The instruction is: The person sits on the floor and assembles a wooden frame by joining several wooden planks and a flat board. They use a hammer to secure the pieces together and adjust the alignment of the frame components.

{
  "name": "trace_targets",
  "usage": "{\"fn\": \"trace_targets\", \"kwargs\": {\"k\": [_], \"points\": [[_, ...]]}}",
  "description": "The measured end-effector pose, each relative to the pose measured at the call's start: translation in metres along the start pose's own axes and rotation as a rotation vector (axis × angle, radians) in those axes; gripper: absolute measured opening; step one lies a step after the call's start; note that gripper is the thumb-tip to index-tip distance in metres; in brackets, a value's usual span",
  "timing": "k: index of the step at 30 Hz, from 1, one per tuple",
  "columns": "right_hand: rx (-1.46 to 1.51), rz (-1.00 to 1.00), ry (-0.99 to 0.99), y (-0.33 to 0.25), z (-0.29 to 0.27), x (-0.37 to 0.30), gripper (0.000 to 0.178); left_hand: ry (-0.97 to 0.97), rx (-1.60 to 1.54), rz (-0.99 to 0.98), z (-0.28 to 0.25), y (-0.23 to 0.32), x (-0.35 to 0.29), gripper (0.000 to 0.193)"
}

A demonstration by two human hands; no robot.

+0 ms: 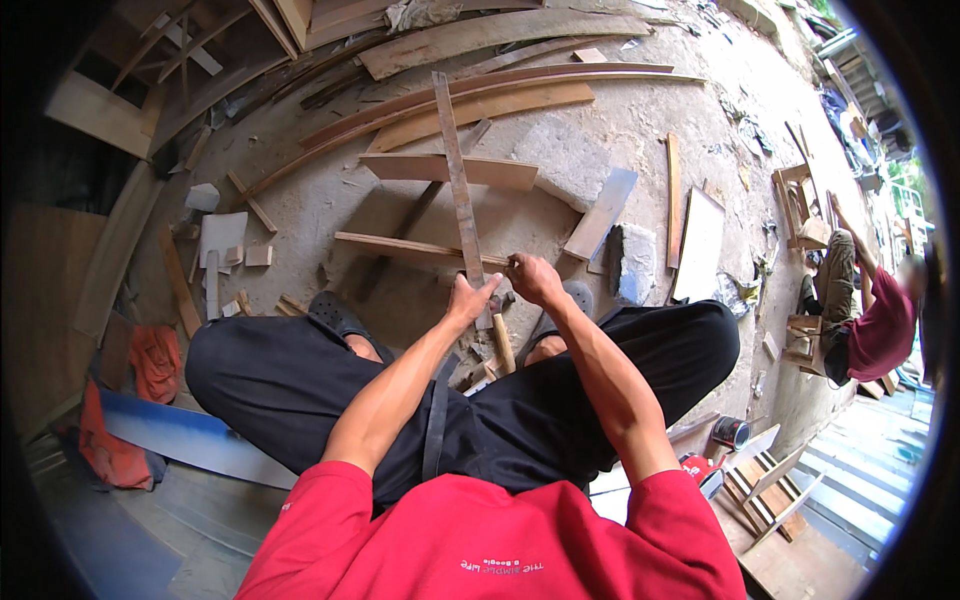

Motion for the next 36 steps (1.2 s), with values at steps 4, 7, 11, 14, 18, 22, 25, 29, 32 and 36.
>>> {"fn": "trace_targets", "kwargs": {"k": [4, 7, 11, 14, 18, 22, 25, 29, 32, 36], "points": [[-0.018, 0.057, -0.022, -0.002, 0.004, -0.003, 0.027, 0.019, 0.119, 0.064, -0.002, -0.002, 0.0, 0.054], [-0.014, 0.029, -0.016, -0.002, 0.005, -0.005, 0.034, 0.052, 0.206, 0.094, -0.003, -0.009, 0.002, 0.059], [0.033, -0.023, 0.026, 0.002, 0.008, -0.007, 0.042, 0.045, 0.227, 0.066, -0.003, -0.013, 0.003, 0.063], [0.034, -0.003, -0.037, 0.01, 0.019, -0.003, 0.049, 0.013, 0.398, 0.116, -0.007, -0.013, 0.006, 0.068], [0.143, 0.096, -0.078, 0.042, 0.039, 0.001, 0.062, -0.155, 0.533, 0.137, -0.008, -0.002, 0.002, 0.08], [0.252, 0.182, -0.151, 0.062, 0.048, 0.002, 0.063, -0.228, 0.528, 0.112, -0.02, -0.003, 0.005, 0.087], [0.276, 0.178, -0.167, 0.064, 0.047, 0.001, 0.063, -0.019, 0.367, 0.221, -0.044, 0.003, 0.019, 0.049], [0.151, 0.181, -0.129, 0.058, 0.047, 0.0, 0.061, 0.424, 0.426, 0.491, -0.121, 0.035, 0.046, 0.021], [0.038, 0.152, -0.099, 0.056, 0.05, -0.002, 0.061, 0.518, 0.812, 0.618, -0.171, 0.071, 0.065, 0.025], [-0.063, 0.118, -0.085, 0.048, 0.051, -0.006, 0.064, 0.29, 0.958, 0.409, -0.215, 0.063, 0.113, 0.05]]}}
Point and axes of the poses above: each hand's wrist, its own x-axis towards the middle knuckle, its own z-axis out of the palm, y = z × x, the point moved 7 cm from there along x, towards the middle knuckle, and after that the axes turned 12 degrees about z, right-handed, at the moved point
